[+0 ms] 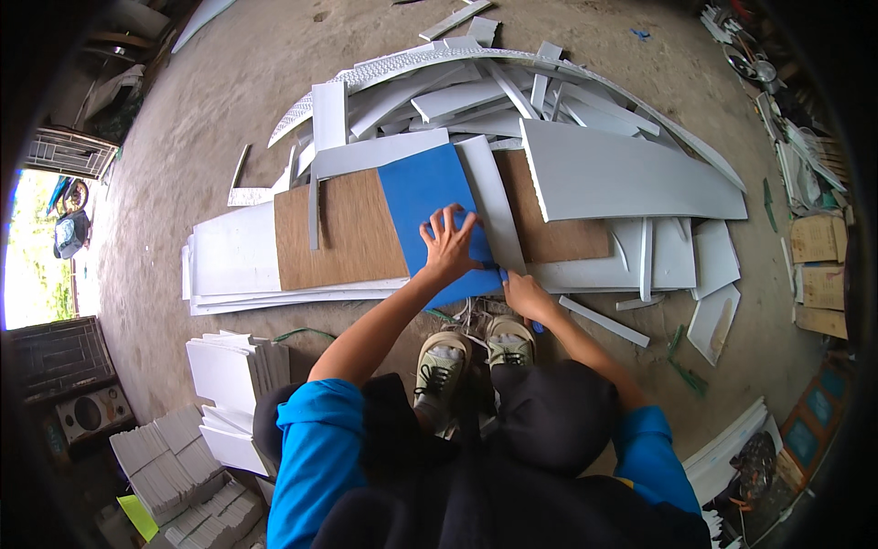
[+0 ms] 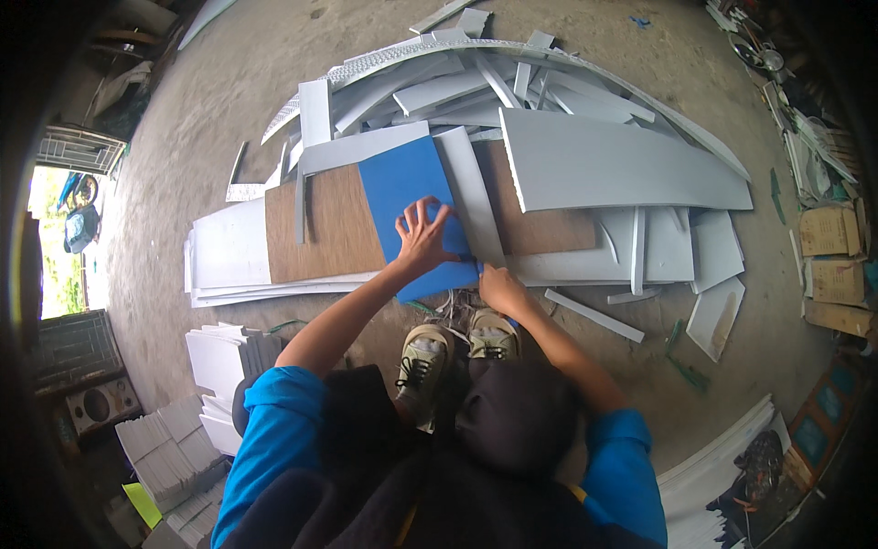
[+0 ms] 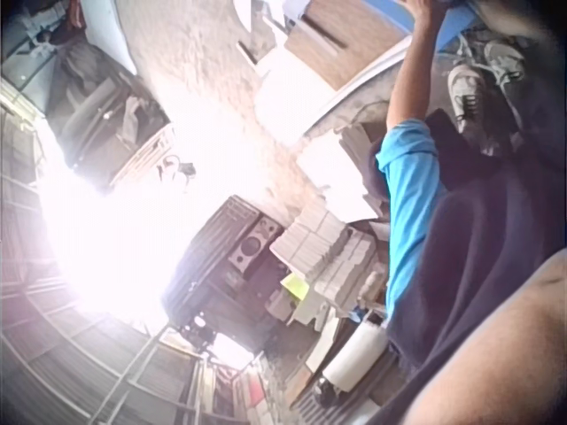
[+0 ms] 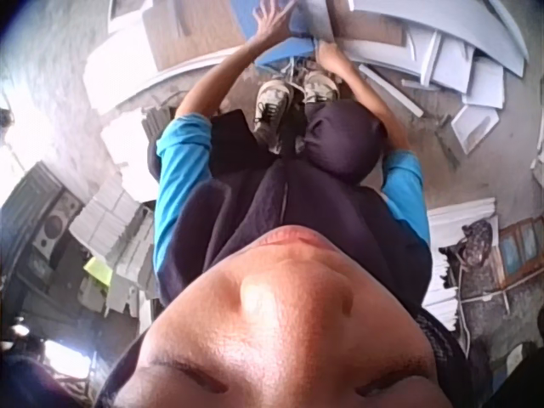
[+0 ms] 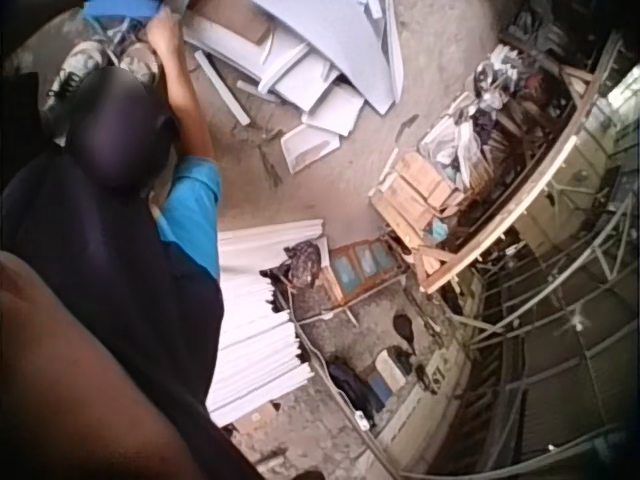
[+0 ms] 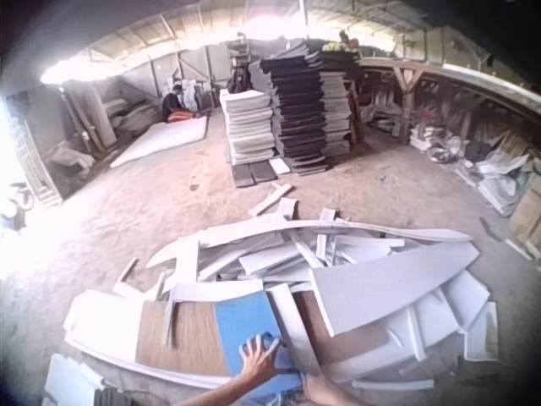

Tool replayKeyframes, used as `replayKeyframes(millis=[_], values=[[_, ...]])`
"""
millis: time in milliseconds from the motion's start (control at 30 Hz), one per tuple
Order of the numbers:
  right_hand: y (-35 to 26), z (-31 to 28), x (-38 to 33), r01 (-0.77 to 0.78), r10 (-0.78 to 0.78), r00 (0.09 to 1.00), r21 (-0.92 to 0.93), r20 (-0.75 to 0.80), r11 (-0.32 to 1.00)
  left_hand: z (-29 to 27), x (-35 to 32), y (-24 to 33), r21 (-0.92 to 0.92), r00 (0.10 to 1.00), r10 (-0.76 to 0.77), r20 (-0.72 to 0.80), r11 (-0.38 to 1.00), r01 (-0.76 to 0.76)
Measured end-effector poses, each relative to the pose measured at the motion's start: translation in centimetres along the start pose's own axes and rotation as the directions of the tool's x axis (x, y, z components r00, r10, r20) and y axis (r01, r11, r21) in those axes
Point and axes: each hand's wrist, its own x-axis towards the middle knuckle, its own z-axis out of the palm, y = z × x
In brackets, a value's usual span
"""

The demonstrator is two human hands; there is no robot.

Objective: The person uses a utility knife to cut white foam sheets to size, using a blue rectangular board as a template. They repeatedly align the template, score the foam along the edges, and separate the cut pieces, stacking the finished items.

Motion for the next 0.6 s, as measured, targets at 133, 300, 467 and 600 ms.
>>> replayKeyframes(millis=[133,300,467,600], values=[[1.0,0.6,0.5,0.013,-0.012,0.998,0.015,-0.059,1.0,0.5,-3.5,1.2,0.108,0.977,0.187,-0.107,0.979,-0.175],[1.3,1.7,0.9,0.037,-0.063,0.983,-0.151,-0.171,0.988,0.7,-4.7,1.1,0.214,0.97,0.222,-0.098,0.957,-0.197],[0.9,0.1,2.5,0.104,-0.168,0.95,-0.241,-0.262,0.965,1.1,-3.3,1.0,0.142,0.971,0.164,-0.175,0.98,-0.14],[0.3,-1.5,4.4,0.134,-0.203,0.946,-0.263,-0.254,0.955,1.1,-1.3,0.2,0.143,0.959,0.148,-0.24,0.983,-0.116]])
